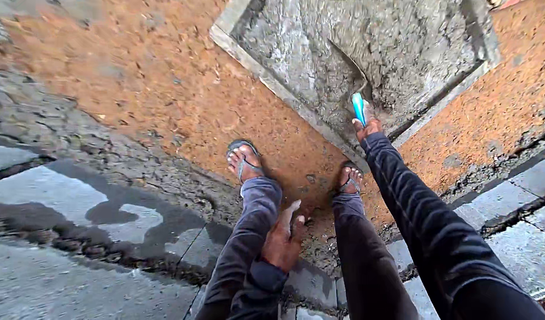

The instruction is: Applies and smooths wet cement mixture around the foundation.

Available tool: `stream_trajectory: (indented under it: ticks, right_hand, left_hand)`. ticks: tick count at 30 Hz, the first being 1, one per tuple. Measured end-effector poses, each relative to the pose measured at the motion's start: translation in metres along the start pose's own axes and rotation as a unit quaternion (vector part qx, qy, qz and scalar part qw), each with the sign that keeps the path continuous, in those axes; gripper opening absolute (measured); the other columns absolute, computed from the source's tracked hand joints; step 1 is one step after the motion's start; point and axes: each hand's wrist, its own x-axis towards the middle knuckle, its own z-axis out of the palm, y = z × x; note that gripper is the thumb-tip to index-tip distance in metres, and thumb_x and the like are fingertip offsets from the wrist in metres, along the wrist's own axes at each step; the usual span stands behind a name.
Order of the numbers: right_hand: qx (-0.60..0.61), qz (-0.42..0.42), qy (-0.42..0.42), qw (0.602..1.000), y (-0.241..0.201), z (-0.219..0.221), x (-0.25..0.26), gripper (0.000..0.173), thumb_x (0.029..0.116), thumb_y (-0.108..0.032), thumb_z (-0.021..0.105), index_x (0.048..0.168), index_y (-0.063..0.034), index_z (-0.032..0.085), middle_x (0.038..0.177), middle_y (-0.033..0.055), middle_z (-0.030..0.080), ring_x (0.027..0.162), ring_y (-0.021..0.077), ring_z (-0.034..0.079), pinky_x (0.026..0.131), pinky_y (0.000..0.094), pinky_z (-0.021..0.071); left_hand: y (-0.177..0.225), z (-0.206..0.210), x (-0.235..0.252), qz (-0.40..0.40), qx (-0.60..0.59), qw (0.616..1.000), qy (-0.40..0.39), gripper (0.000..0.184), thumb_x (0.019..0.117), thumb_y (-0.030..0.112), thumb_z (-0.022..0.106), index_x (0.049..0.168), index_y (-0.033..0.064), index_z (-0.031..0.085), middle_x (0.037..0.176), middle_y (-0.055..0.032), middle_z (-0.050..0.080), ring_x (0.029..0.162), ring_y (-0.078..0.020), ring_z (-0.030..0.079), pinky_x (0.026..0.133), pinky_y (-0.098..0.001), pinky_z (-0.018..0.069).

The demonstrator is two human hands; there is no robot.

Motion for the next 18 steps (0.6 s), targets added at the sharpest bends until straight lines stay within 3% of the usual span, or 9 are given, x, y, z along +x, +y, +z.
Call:
stream_trajectory:
  ticks: [1,3,7,11,13,15,17,18]
  right_hand:
    - [0.049,0.064,-0.069,0.994,0.017,0.026,0.0,0.067,0.1056,-0.033,0.054,0.162,-0.0073,0.031,0.142,0.0255,0.059,0.125,0.0434,0.062,0.106,0.0617,0.0491]
    - [0.052,0.127,-0.132,0.982,0.038,0.044,-0.023,0.07,0.1035,-0.031,0.058,0.164,-0.0113,0.028,0.148,0.0235,0.056,0.128,0.0424,0.061,0.108,0.0614,0.0481]
    - [-0.029,0.152,-0.208,0.966,0.062,0.01,-0.084,0.066,0.1039,-0.03,0.059,0.163,-0.0144,0.033,0.142,0.0275,0.058,0.114,0.0474,0.066,0.095,0.0659,0.0535]
    - [0.083,0.187,-0.14,0.969,0.015,-0.02,-0.101,0.063,0.105,-0.03,0.058,0.16,-0.0061,0.037,0.133,0.0275,0.065,0.114,0.0448,0.068,0.1,0.0637,0.0518]
    - [0.14,0.213,-0.14,0.957,-0.026,-0.021,-0.086,0.061,0.1069,-0.04,0.053,0.159,-0.0111,0.038,0.121,0.0225,0.071,0.107,0.039,0.071,0.095,0.0621,0.0551]
    - [0.161,0.228,-0.173,0.945,-0.066,-0.015,-0.062,0.059,0.1081,-0.046,0.047,0.158,-0.0154,0.04,0.114,0.0218,0.072,0.103,0.0395,0.072,0.09,0.064,0.0562]
    - [0.174,0.244,-0.222,0.928,-0.091,-0.007,-0.045,0.058,0.1089,-0.046,0.045,0.157,-0.0156,0.04,0.12,0.024,0.07,0.109,0.0419,0.069,0.092,0.0645,0.0545]
    - [0.185,0.27,-0.254,0.91,-0.095,-0.005,-0.04,0.057,0.1093,-0.044,0.046,0.157,-0.0139,0.041,0.127,0.0245,0.068,0.116,0.0419,0.067,0.1,0.0632,0.0512]
  left_hand:
    - [0.003,-0.003,0.005,0.004,0.005,1.0,-0.002,0.047,0.1076,0.031,0.048,0.148,0.0086,0.053,0.144,-0.012,0.061,0.129,-0.0219,0.062,0.111,-0.0441,0.0491]
    - [0.012,-0.007,0.014,0.02,0.007,1.0,-0.003,0.047,0.1081,0.033,0.047,0.148,0.0102,0.053,0.143,-0.0112,0.061,0.129,-0.0209,0.062,0.11,-0.0437,0.0497]
    - [0.017,-0.003,0.026,0.039,0.009,0.999,-0.012,0.047,0.1083,0.035,0.046,0.148,0.0126,0.054,0.143,-0.0113,0.061,0.126,-0.0213,0.063,0.108,-0.0449,0.051]
    - [0.02,-0.001,0.031,0.009,0.022,0.999,-0.037,0.049,0.1084,0.035,0.046,0.151,0.0116,0.051,0.145,-0.0152,0.059,0.129,-0.0268,0.061,0.109,-0.0497,0.0487]
    - [0.022,0.002,0.032,0.009,0.024,0.999,-0.035,0.048,0.1083,0.035,0.045,0.151,0.0128,0.051,0.145,-0.0146,0.058,0.13,-0.0261,0.06,0.11,-0.0485,0.0485]
    - [0.024,0.006,0.035,0.015,0.026,0.999,-0.03,0.048,0.1082,0.035,0.045,0.15,0.012,0.052,0.144,-0.0152,0.059,0.131,-0.0267,0.059,0.111,-0.0484,0.0478]
    - [0.023,0.009,0.037,0.022,0.03,0.999,-0.022,0.048,0.1078,0.034,0.046,0.149,0.0093,0.053,0.143,-0.0169,0.059,0.131,-0.0289,0.059,0.111,-0.0498,0.0473]
    - [0.022,0.009,0.038,0.018,0.033,0.999,-0.023,0.048,0.1078,0.034,0.046,0.149,0.0092,0.053,0.144,-0.0168,0.059,0.131,-0.029,0.059,0.111,-0.0498,0.047]
